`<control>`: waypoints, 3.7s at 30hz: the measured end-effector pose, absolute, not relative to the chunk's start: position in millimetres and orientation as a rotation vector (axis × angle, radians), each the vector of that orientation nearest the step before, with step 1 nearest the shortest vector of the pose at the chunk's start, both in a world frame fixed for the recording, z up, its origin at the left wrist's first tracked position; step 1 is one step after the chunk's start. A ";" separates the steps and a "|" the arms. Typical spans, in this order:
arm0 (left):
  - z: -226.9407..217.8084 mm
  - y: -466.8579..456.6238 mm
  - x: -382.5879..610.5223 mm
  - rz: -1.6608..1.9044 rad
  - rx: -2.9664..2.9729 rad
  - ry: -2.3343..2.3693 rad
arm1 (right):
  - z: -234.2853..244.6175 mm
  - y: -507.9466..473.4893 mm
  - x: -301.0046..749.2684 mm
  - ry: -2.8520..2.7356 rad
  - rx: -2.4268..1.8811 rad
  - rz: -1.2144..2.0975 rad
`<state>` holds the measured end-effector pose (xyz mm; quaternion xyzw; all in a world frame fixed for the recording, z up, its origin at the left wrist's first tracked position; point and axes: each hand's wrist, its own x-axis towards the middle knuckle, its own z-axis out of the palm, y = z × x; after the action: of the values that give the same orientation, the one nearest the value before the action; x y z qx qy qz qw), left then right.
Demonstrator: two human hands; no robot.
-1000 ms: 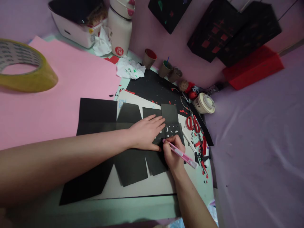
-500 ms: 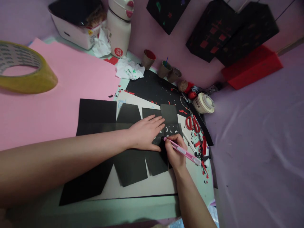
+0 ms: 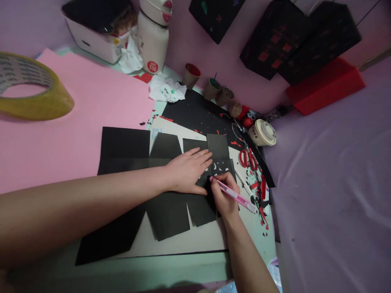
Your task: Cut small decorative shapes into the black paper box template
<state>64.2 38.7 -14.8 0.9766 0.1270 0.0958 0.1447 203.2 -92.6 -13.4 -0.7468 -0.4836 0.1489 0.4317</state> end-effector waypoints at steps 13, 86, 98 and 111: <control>-14.5 38.5 63.6 0.259 2.837 0.366 | 3.2 -89.7 217.2 -1.212 -1.800 0.559; -16.1 39.0 64.2 0.276 2.813 0.368 | 2.9 -85.2 256.3 -1.637 -1.513 0.642; -16.0 38.8 63.9 0.272 2.822 0.368 | 3.5 -83.9 254.8 -1.635 -1.519 0.708; -14.4 38.8 64.2 0.255 2.838 0.368 | 3.1 -83.3 255.4 -1.638 -1.513 0.726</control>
<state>64.2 38.8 -14.4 0.9789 0.1269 0.0879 0.1341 255.4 -83.3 3.1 -0.5947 -0.6439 0.2853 0.3878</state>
